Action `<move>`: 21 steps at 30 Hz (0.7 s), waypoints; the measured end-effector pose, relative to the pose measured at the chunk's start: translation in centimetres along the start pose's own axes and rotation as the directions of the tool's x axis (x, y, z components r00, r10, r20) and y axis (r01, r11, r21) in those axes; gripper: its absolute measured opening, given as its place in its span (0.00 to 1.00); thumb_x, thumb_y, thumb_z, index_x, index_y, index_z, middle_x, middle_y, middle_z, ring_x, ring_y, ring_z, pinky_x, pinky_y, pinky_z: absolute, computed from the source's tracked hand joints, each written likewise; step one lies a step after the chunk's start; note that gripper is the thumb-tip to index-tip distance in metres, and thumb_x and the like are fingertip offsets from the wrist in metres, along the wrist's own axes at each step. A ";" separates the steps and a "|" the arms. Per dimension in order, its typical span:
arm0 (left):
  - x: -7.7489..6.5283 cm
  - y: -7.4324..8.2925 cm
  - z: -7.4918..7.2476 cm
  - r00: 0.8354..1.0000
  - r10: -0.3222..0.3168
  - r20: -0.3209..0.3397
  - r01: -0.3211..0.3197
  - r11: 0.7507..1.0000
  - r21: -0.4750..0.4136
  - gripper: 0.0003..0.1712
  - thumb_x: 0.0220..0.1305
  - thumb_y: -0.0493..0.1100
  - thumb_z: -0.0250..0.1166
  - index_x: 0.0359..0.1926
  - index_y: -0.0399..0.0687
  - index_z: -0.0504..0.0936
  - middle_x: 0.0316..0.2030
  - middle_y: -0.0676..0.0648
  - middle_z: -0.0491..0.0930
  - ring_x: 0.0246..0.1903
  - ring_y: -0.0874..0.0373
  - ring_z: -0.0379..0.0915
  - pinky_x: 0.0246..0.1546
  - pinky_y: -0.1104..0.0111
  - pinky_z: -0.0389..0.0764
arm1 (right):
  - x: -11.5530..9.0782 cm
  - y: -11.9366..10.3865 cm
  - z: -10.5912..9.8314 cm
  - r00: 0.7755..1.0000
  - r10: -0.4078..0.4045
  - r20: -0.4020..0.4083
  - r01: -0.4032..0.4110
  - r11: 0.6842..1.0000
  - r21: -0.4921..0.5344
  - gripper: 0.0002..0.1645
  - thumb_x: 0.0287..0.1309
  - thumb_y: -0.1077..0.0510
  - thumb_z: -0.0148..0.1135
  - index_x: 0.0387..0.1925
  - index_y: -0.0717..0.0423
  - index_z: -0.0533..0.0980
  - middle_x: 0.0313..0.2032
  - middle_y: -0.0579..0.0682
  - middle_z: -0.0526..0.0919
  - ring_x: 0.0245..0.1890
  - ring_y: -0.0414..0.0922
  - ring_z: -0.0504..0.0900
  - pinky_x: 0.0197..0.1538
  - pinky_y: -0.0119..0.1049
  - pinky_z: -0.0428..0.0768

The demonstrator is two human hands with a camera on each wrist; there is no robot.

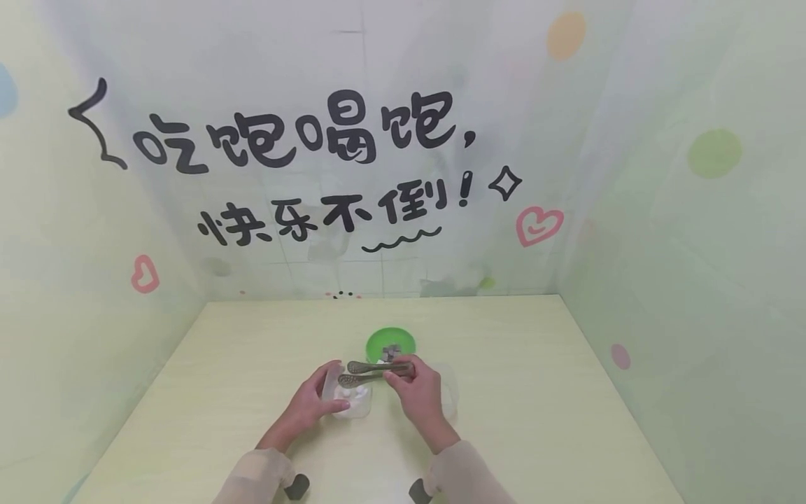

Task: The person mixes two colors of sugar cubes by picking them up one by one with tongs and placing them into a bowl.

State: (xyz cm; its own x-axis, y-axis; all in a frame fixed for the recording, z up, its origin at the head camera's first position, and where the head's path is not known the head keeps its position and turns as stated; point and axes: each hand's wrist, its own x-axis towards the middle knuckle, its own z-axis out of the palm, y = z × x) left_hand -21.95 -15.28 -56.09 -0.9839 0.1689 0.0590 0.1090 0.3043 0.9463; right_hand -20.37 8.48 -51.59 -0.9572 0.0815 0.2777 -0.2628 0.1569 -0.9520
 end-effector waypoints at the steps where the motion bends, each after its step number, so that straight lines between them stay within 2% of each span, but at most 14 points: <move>1: -0.1 0.2 0.0 1.000 0.001 0.000 -0.001 1.000 -0.002 0.50 0.45 0.37 0.79 0.69 0.41 0.64 0.64 0.36 0.68 0.66 0.38 0.59 0.67 0.47 0.58 | 0.0 0.0 0.1 1.000 -0.005 0.007 0.005 1.000 -0.006 0.13 0.50 0.64 0.73 0.39 0.62 0.81 0.27 0.51 0.84 0.26 0.39 0.80 0.28 0.29 0.81; 8: -1.1 3.0 -0.2 1.000 0.012 0.022 -0.012 1.000 0.008 0.48 0.48 0.34 0.76 0.69 0.34 0.62 0.63 0.32 0.69 0.64 0.35 0.61 0.65 0.45 0.60 | -0.1 0.0 0.9 0.998 -0.011 0.068 0.012 1.000 -0.009 0.14 0.51 0.66 0.72 0.41 0.64 0.80 0.30 0.53 0.84 0.26 0.38 0.78 0.28 0.29 0.81; 11: -1.0 2.4 -0.2 1.000 0.017 0.012 -0.017 1.000 0.007 0.49 0.48 0.35 0.77 0.69 0.35 0.62 0.63 0.33 0.69 0.64 0.36 0.62 0.65 0.45 0.59 | -0.2 0.0 1.3 0.997 -0.011 0.083 0.014 0.999 -0.039 0.14 0.51 0.66 0.72 0.41 0.64 0.80 0.30 0.52 0.84 0.26 0.38 0.79 0.28 0.30 0.81; 17: -0.2 0.0 0.0 1.000 0.008 0.004 -0.008 1.000 0.022 0.50 0.47 0.40 0.78 0.69 0.43 0.64 0.64 0.38 0.69 0.64 0.39 0.62 0.65 0.46 0.60 | -0.2 0.2 2.0 0.992 -0.050 0.120 0.067 0.988 -0.142 0.15 0.50 0.66 0.72 0.41 0.63 0.80 0.30 0.51 0.85 0.28 0.40 0.81 0.30 0.30 0.83; 21: 0.0 -0.4 -0.1 1.000 0.001 0.015 -0.001 1.000 0.012 0.50 0.47 0.40 0.79 0.70 0.44 0.64 0.65 0.39 0.68 0.66 0.40 0.60 0.66 0.46 0.58 | -0.3 0.2 2.3 0.987 -0.055 0.150 0.084 0.977 -0.194 0.15 0.51 0.66 0.72 0.42 0.63 0.79 0.31 0.50 0.85 0.30 0.41 0.82 0.33 0.29 0.83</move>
State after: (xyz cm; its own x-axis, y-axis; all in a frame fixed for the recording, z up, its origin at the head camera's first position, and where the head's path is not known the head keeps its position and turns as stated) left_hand -22.05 -15.50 -56.49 -0.9815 0.1832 0.0549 0.1117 0.3157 0.9423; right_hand -20.40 6.21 -52.17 -0.9486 -0.0756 0.3073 -0.3138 0.3512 -0.8821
